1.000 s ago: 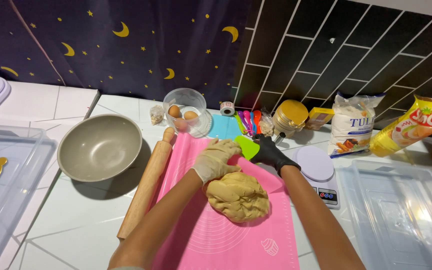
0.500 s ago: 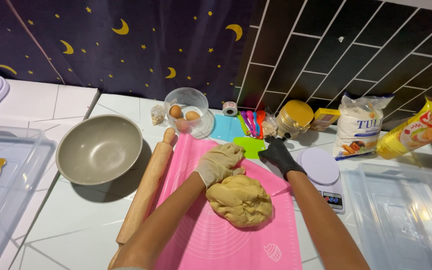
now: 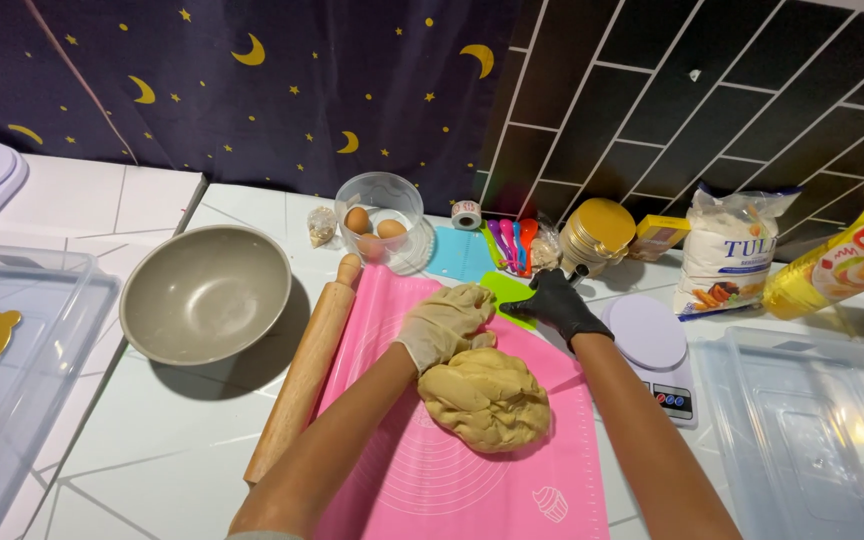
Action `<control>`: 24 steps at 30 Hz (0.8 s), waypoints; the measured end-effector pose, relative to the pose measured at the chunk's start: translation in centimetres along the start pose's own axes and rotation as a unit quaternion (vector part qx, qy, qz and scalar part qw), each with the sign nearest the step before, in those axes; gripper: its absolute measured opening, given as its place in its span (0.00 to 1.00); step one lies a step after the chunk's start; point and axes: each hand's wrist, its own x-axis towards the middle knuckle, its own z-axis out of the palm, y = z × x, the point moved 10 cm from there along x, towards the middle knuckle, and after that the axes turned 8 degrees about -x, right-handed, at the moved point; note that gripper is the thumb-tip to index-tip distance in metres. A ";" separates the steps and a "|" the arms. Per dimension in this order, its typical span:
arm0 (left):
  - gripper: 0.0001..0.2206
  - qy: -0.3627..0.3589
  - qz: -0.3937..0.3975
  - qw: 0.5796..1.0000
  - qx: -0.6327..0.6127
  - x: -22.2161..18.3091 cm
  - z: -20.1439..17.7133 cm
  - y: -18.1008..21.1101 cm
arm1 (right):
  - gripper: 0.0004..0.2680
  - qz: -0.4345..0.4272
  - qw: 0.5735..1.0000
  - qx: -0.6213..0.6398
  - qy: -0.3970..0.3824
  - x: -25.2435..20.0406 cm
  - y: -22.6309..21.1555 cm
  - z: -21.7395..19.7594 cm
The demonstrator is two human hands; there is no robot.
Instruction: The person puts on protective gloves, removes a portion of dough from a mixing bowl, shapes it on a silicone mat, uses a plastic scraper to adjust it, and finally rolls it out using a wooden rolling pin.
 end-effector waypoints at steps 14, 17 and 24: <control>0.27 0.152 -0.007 0.988 0.000 -1.0 -0.8 -1.0 | 0.36 -0.118 0.982 -0.149 -0.009 2.7 -4.0 1.3; 0.31 0.224 -0.006 0.975 -0.004 -1.2 -0.5 -1.6 | 0.42 -0.109 0.986 -0.120 -0.041 6.8 -4.1 3.7; 0.32 0.293 -0.013 0.956 -0.005 -2.2 -1.8 -1.6 | 0.39 -0.079 0.982 -0.154 -0.081 8.5 -4.9 5.0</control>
